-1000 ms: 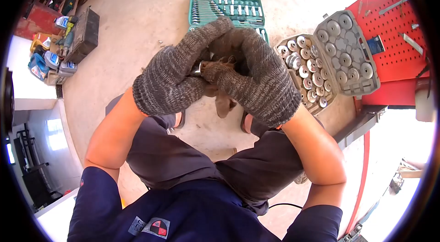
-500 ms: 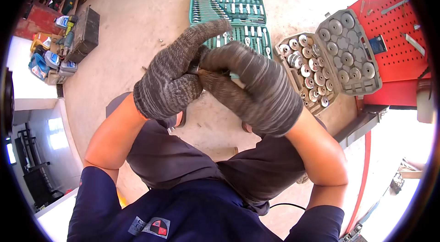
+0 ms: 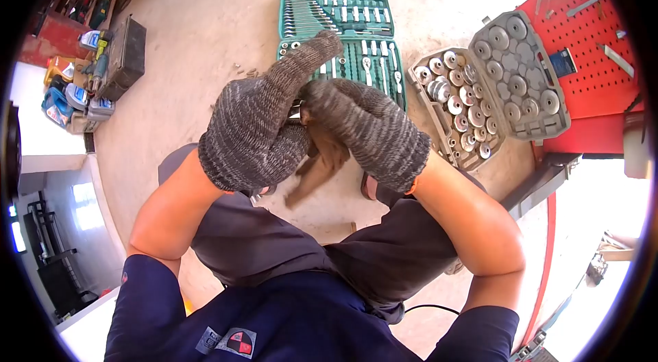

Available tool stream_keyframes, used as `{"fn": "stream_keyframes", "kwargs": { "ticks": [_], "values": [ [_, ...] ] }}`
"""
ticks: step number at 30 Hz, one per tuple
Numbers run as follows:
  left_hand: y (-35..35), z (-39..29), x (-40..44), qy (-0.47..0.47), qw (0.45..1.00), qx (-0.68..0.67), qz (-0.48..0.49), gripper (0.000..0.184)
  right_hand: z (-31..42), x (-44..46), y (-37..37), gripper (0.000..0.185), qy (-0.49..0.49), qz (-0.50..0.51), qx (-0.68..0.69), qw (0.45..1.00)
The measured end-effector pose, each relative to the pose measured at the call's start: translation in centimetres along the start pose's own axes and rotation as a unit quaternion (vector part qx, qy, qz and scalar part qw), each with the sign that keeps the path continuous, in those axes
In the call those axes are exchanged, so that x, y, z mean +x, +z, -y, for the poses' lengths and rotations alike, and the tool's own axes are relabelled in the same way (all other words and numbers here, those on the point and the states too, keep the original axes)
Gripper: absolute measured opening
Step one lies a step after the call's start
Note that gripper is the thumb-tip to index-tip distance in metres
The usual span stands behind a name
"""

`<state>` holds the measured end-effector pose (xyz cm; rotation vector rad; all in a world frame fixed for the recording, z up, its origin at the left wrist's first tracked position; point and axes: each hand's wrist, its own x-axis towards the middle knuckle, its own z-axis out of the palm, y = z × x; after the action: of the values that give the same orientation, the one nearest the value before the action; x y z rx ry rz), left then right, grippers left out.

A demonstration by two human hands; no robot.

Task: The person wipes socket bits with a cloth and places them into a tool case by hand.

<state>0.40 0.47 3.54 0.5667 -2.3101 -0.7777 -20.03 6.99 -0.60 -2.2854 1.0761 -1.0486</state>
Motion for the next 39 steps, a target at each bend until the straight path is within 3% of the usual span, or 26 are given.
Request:
{"fn": "stream_keyframes", "kwargs": {
  "ticks": [4, 5, 6, 7, 8, 10, 11, 12, 13, 15, 16, 18, 19, 21, 23, 24, 26, 27, 30, 31, 32, 34, 36, 37, 38, 39],
  "values": [
    [0.3, 1.1, 0.0, 0.001, 0.997, 0.075, 0.005, 0.074, 0.0, 0.9, 0.0, 0.046, -0.018, -0.002, 0.003, 1.000],
    [0.6, 1.5, 0.0, 0.027, 0.998, 0.063, -0.012, 0.074, 1.9, 1.8, -0.4, 0.043, 0.197, -0.005, 0.219, 0.955],
    [0.7, 1.7, 0.0, 0.052, 0.997, 0.051, -0.028, 0.075, 3.2, 2.6, -0.8, 0.040, 0.394, -0.008, 0.415, 0.820],
    [0.6, 1.7, 0.0, 0.054, 0.997, 0.050, -0.027, 0.075, 2.3, 2.3, -0.8, 0.040, 0.394, -0.010, 0.415, 0.820],
    [0.3, 1.6, 0.0, 0.023, 0.998, 0.052, 0.004, 0.074, 0.8, 1.7, -0.9, 0.035, 0.181, 0.010, 0.218, 0.959],
    [0.1, 1.4, -0.2, -0.007, 0.998, 0.053, 0.036, 0.074, 1.3, 2.4, -1.3, 0.030, -0.049, 0.028, -0.001, 0.998],
    [0.0, 1.4, -0.3, -0.011, 0.995, 0.083, 0.062, 0.074, 2.3, 2.8, -2.0, 0.028, 0.153, 0.056, 0.151, 0.975],
    [0.0, 1.4, -0.3, -0.013, 0.992, 0.098, 0.076, 0.075, 3.3, 3.2, -2.2, 0.026, 0.345, 0.080, 0.294, 0.888],
    [0.1, 1.4, -0.4, -0.015, 0.989, 0.113, 0.090, 0.075, 3.6, 3.0, -1.9, 0.026, 0.345, 0.079, 0.294, 0.888],
    [0.4, 1.6, -0.6, -0.045, 0.993, 0.036, 0.105, 0.074, 3.9, 2.5, -1.3, 0.026, 0.272, 0.047, 0.061, 0.959],
    [1.0, 2.2, -0.8, -0.045, 0.993, 0.037, 0.105, 0.074, 3.8, 2.4, -1.2, 0.026, 0.272, 0.047, 0.062, 0.959],
    [1.8, 2.6, -0.7, -0.031, 0.985, -0.163, 0.052, 0.072, 3.4, 2.2, -1.1, 0.027, 0.080, 0.003, -0.087, 0.993],
    [1.4, 1.8, -0.1, -0.023, 0.973, -0.227, 0.035, 0.071, 3.6, 2.2, -0.9, 0.026, 0.063, -0.043, -0.057, 0.995],
    [0.1, 0.0, 0.2, -0.170, 0.897, -0.405, 0.047, 0.062, 4.4, 2.0, -0.9, 0.027, 0.083, -0.068, 0.016, 0.994],
    [0.2, 0.3, 0.3, -0.208, 0.857, -0.471, 0.004, 0.051, 7.0, 4.2, -2.5, 0.032, 0.115, -0.031, 0.027, 0.992],
    [0.4, 0.3, 0.5, -0.177, 0.896, -0.408, -0.017, 0.045, 6.5, 3.9, -2.1, 0.032, 0.114, -0.035, 0.028, 0.992],
    [0.7, 0.3, 0.8, -0.126, 0.954, -0.264, -0.071, 0.034, 5.0, 3.0, -0.8, 0.034, -0.029, -0.103, -0.150, 0.983],
    [0.2, -0.1, 1.0, -0.244, 0.899, -0.362, -0.035, 0.032, 4.9, 3.2, -0.9, 0.037, -0.059, -0.120, -0.192, 0.972],
    [1.2, 1.0, 0.6, -0.167, 0.973, -0.160, -0.017, 0.028, 5.2, 3.3, -0.8, 0.033, -0.002, -0.102, -0.261, 0.960],
    [1.6, 1.7, 0.6, -0.030, 0.996, -0.031, -0.083, 0.028, 5.7, 3.5, -0.9, 0.033, 0.001, -0.099, -0.260, 0.960],
    [1.9, 2.0, 0.5, 0.107, 0.978, 0.101, -0.147, 0.028, 6.4, 4.0, -1.2, 0.031, 0.120, -0.038, -0.165, 0.978],
    [1.7, 1.3, 0.7, 0.103, 0.975, 0.111, -0.163, 0.028, 6.1, 4.0, -1.1, 0.028, 0.235, 0.022, -0.065, 0.970],
    [1.7, 1.2, 0.6, 0.067, 0.978, 0.025, -0.196, 0.027, 3.7, 3.1, -0.3, 0.023, 0.047, -0.058, -0.006, 0.997],
    [1.5, 1.3, 0.7, 0.075, 0.978, 0.035, -0.191, 0.026, 3.3, 2.9, -0.2, 0.023, 0.048, -0.058, -0.005, 0.997],
    [1.4, 1.4, 0.9, 0.078, 0.978, 0.038, -0.190, 0.026, 3.1, 2.9, -0.3, 0.022, 0.163, -0.074, 0.189, 0.965],
    [1.3, 1.7, 1.2, 0.119, 0.973, 0.051, -0.191, 0.027, 2.9, 3.0, -0.3, 0.022, 0.267, -0.085, 0.374, 0.884]
  ]
}}
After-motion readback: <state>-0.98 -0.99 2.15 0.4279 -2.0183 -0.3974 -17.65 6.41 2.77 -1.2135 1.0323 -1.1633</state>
